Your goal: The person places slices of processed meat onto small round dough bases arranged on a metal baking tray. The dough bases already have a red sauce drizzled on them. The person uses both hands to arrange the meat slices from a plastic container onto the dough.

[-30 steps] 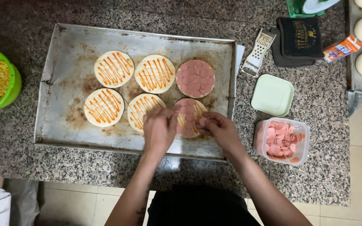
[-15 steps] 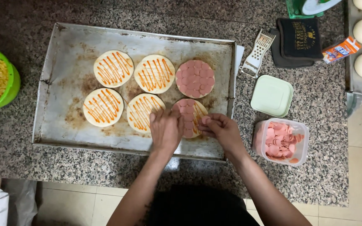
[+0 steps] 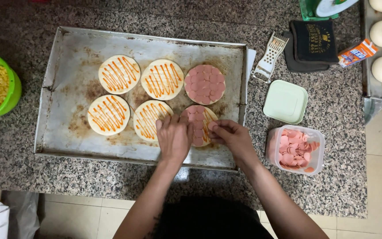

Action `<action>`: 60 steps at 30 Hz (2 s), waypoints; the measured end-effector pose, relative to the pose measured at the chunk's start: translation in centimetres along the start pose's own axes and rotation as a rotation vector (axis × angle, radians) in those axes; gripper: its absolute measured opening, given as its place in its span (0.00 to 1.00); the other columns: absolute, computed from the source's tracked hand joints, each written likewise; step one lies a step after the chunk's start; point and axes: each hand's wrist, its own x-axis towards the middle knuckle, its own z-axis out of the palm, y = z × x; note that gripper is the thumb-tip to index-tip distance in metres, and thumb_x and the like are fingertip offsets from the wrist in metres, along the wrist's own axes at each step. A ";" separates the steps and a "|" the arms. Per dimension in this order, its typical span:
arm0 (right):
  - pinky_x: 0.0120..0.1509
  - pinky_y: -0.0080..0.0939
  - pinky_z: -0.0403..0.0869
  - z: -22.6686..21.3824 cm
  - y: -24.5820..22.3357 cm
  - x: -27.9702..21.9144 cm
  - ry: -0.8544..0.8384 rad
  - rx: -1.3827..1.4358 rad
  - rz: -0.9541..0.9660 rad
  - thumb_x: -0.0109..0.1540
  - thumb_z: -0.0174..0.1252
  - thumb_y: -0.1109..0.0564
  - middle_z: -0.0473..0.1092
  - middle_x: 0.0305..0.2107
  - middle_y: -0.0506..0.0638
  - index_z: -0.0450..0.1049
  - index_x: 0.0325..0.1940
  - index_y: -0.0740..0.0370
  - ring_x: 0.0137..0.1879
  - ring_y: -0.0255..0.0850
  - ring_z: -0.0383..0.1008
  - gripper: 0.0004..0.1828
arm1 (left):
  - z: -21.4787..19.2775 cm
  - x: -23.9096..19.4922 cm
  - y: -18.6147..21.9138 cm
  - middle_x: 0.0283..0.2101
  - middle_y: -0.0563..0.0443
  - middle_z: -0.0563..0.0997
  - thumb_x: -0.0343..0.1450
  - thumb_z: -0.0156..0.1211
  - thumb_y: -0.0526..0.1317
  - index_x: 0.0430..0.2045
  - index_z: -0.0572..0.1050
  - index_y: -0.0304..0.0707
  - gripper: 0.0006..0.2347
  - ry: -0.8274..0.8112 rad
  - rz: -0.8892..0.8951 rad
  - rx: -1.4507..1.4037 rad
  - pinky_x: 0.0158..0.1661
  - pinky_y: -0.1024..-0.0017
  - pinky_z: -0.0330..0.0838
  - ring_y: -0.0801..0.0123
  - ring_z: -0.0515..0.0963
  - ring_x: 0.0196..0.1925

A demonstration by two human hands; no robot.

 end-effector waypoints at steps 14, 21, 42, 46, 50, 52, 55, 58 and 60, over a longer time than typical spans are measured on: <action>0.63 0.65 0.93 1.7 -1.8 -2.0 -0.055 0.033 0.042 0.76 0.72 0.61 0.87 0.47 0.67 0.86 0.66 0.76 0.53 0.60 0.94 0.17 | -3.1 0.0 2.2 0.42 0.55 0.88 0.79 0.77 0.44 0.43 0.91 0.52 0.03 0.119 0.267 -0.373 0.57 0.58 0.78 0.56 0.90 0.50; 0.65 0.66 0.93 1.5 -1.5 -1.7 -0.068 0.040 0.071 0.78 0.71 0.57 0.86 0.46 0.68 0.87 0.62 0.76 0.54 0.59 0.94 0.16 | -2.8 -0.4 1.8 0.35 0.53 0.84 0.81 0.75 0.40 0.35 0.88 0.49 0.04 0.250 0.414 -0.259 0.57 0.58 0.77 0.57 0.87 0.43; 0.63 0.62 0.92 1.7 -1.4 -1.6 -0.084 0.061 0.231 0.73 0.78 0.52 0.88 0.46 0.63 0.88 0.59 0.73 0.51 0.57 0.95 0.20 | -4.6 -1.2 2.0 0.43 0.52 0.88 0.79 0.80 0.39 0.42 0.91 0.47 0.02 0.249 0.408 -0.453 0.59 0.56 0.80 0.53 0.89 0.48; 0.63 0.67 0.92 1.9 -2.5 -1.9 -0.044 0.094 0.236 0.74 0.77 0.53 0.87 0.46 0.66 0.87 0.61 0.75 0.52 0.61 0.94 0.21 | -3.8 -1.7 1.5 0.44 0.54 0.89 0.80 0.80 0.40 0.43 0.92 0.49 0.02 0.225 0.344 -0.515 0.59 0.57 0.82 0.54 0.91 0.50; 0.67 0.64 0.91 1.4 -3.3 -2.2 0.044 0.110 0.177 0.77 0.72 0.54 0.87 0.50 0.69 0.85 0.60 0.75 0.57 0.62 0.94 0.18 | -2.3 -1.9 -1.9 0.43 0.52 0.91 0.78 0.79 0.39 0.45 0.93 0.49 0.04 0.115 0.057 -0.576 0.54 0.52 0.83 0.47 0.91 0.48; 0.68 0.64 0.90 0.8 -2.9 -2.0 0.046 0.108 0.157 0.78 0.70 0.52 0.88 0.51 0.69 0.85 0.59 0.74 0.58 0.61 0.94 0.18 | -1.9 -1.7 -3.1 0.39 0.51 0.90 0.77 0.79 0.38 0.43 0.93 0.48 0.03 0.102 -0.021 -0.543 0.52 0.50 0.82 0.46 0.91 0.46; 0.65 0.62 0.92 0.0 -2.1 -1.5 0.049 0.116 0.156 0.80 0.67 0.52 0.88 0.53 0.68 0.84 0.62 0.70 0.56 0.61 0.94 0.16 | -2.9 -1.6 -2.2 0.35 0.44 0.89 0.76 0.78 0.38 0.38 0.92 0.43 0.02 0.012 -0.082 -0.507 0.52 0.47 0.81 0.41 0.92 0.46; 0.65 0.61 0.93 0.2 -2.2 -1.6 0.045 0.095 0.148 0.76 0.72 0.55 0.88 0.54 0.68 0.82 0.67 0.69 0.55 0.59 0.94 0.19 | -3.2 -1.9 -0.7 0.33 0.42 0.92 0.75 0.76 0.39 0.35 0.93 0.46 0.03 -0.171 -0.012 -0.526 0.52 0.43 0.81 0.36 0.93 0.45; 0.61 0.55 0.94 0.1 -1.8 -1.4 0.036 0.103 0.138 0.77 0.67 0.59 0.88 0.53 0.66 0.79 0.72 0.68 0.53 0.56 0.95 0.19 | -0.9 -2.4 -0.6 0.38 0.47 0.91 0.76 0.75 0.43 0.38 0.94 0.50 0.04 -0.160 0.005 -0.348 0.56 0.49 0.76 0.45 0.92 0.49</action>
